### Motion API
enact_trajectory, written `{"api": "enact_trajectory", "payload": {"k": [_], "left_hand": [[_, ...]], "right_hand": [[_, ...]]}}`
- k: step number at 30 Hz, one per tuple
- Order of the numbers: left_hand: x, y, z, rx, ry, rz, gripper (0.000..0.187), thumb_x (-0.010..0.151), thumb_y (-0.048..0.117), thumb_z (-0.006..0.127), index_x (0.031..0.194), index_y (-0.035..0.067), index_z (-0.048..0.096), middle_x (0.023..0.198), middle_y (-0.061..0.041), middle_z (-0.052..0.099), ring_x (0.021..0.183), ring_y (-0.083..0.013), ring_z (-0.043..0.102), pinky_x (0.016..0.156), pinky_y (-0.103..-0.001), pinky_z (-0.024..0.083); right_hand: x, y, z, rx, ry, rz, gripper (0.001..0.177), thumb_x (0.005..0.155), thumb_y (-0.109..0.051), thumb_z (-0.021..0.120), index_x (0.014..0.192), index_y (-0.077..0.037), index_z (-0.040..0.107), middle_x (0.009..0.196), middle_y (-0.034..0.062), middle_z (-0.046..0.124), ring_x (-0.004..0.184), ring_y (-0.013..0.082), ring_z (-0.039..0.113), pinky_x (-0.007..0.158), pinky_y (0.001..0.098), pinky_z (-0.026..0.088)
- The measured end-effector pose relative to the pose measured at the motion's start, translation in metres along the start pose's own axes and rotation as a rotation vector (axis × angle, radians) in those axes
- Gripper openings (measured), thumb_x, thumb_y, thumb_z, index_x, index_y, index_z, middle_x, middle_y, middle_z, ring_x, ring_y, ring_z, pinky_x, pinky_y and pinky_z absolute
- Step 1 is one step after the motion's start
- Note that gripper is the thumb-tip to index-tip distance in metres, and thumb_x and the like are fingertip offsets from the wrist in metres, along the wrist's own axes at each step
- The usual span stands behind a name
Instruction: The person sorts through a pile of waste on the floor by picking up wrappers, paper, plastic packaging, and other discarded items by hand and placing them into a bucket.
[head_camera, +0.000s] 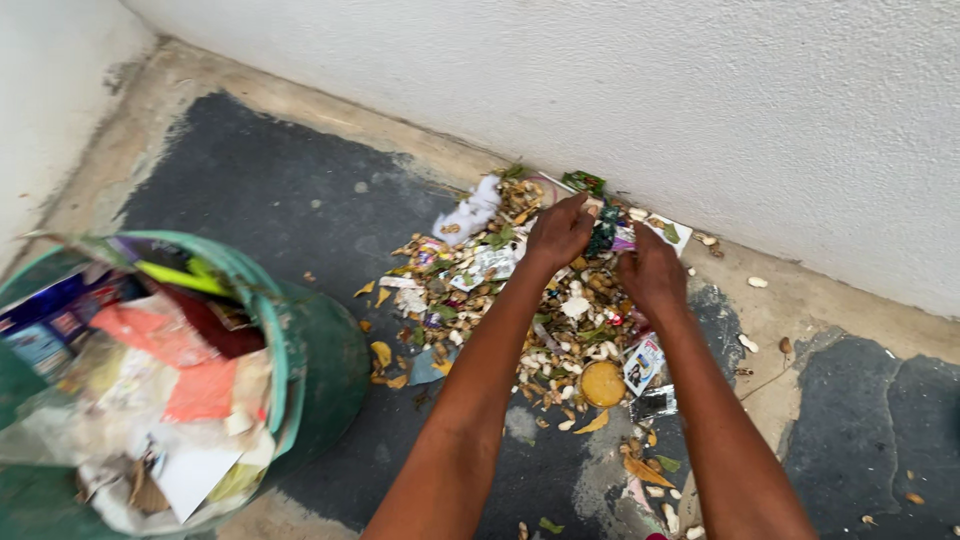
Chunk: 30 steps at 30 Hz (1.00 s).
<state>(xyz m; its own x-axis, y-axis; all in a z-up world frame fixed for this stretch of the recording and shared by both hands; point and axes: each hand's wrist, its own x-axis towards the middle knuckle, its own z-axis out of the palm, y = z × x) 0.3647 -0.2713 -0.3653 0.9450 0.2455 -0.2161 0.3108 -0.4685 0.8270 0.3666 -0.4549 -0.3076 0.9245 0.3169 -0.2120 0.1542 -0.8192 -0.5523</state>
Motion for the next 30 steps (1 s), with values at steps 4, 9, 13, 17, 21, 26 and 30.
{"api": "enact_trajectory", "payload": {"k": [4, 9, 13, 17, 21, 26, 30], "left_hand": [[0.013, -0.004, 0.018, 0.223, 0.086, 0.202, 0.055, 0.101, 0.036, 0.052, 0.151, 0.013, 0.053, 0.156, -0.016, 0.055, 0.144, -0.0381, 0.053, 0.124, -0.048, 0.038], [0.014, 0.018, 0.011, 0.415, -0.041, 0.085, 0.075, 0.091, 0.050, 0.064, 0.154, 0.018, 0.039, 0.161, -0.015, 0.035, 0.146, -0.0445, 0.032, 0.117, -0.064, 0.023], [0.009, 0.027, 0.005, 0.469, -0.098, 0.062, 0.079, 0.088, 0.048, 0.069, 0.155, 0.018, 0.039, 0.159, -0.015, 0.039, 0.147, -0.0416, 0.032, 0.119, -0.063, 0.023], [-0.001, 0.033, 0.002, 0.337, -0.106, 0.044, 0.068, 0.084, 0.032, 0.076, 0.146, 0.018, 0.052, 0.143, -0.017, 0.052, 0.131, -0.0366, 0.052, 0.110, -0.053, 0.040], [-0.013, 0.026, 0.007, 0.179, 0.024, 0.177, 0.056, 0.080, 0.019, 0.081, 0.133, 0.011, 0.065, 0.125, -0.018, 0.065, 0.110, -0.0341, 0.068, 0.098, -0.042, 0.054], [-0.029, 0.013, 0.015, 0.151, 0.026, 0.178, 0.054, 0.079, 0.015, 0.080, 0.131, 0.010, 0.066, 0.118, -0.017, 0.066, 0.105, -0.0329, 0.069, 0.095, -0.042, 0.054], [-0.045, 0.008, 0.011, 0.177, 0.004, 0.191, 0.037, 0.078, 0.010, 0.081, 0.114, 0.008, 0.074, 0.110, -0.017, 0.067, 0.102, -0.0338, 0.068, 0.092, -0.042, 0.055]], "right_hand": [[0.006, 0.010, 0.013, 0.027, 0.022, -0.028, 0.059, 0.094, -0.020, 0.060, 0.149, -0.005, 0.049, 0.144, 0.0213, 0.060, 0.130, 0.0389, 0.059, 0.111, 0.0477, 0.046], [0.016, 0.027, 0.033, 0.034, 0.084, -0.065, 0.076, 0.090, -0.021, 0.068, 0.155, 0.000, 0.034, 0.156, 0.0298, 0.039, 0.142, 0.0419, 0.039, 0.115, 0.0469, 0.033], [0.015, 0.025, 0.030, 0.111, 0.101, -0.025, 0.073, 0.093, -0.023, 0.067, 0.155, 0.000, 0.036, 0.149, 0.0276, 0.049, 0.136, 0.0403, 0.049, 0.114, 0.0459, 0.038], [0.012, 0.020, 0.030, 0.297, 0.080, 0.159, 0.052, 0.094, -0.012, 0.061, 0.146, -0.012, 0.055, 0.136, 0.0176, 0.063, 0.099, 0.0308, 0.069, 0.091, 0.0411, 0.054], [0.011, 0.031, 0.044, 0.315, 0.286, -0.067, 0.032, 0.091, -0.001, 0.065, 0.120, -0.010, 0.076, 0.118, 0.0154, 0.073, 0.094, 0.0252, 0.072, 0.086, 0.0367, 0.056], [0.000, 0.027, 0.045, 0.275, 0.294, -0.042, 0.028, 0.091, 0.000, 0.064, 0.114, -0.009, 0.077, 0.114, 0.0138, 0.073, 0.091, 0.0251, 0.072, 0.083, 0.0376, 0.056], [-0.015, 0.016, 0.038, 0.200, 0.294, -0.078, 0.027, 0.090, 0.002, 0.064, 0.109, -0.011, 0.079, 0.107, 0.0099, 0.076, 0.087, 0.0251, 0.072, 0.079, 0.0389, 0.056]]}}
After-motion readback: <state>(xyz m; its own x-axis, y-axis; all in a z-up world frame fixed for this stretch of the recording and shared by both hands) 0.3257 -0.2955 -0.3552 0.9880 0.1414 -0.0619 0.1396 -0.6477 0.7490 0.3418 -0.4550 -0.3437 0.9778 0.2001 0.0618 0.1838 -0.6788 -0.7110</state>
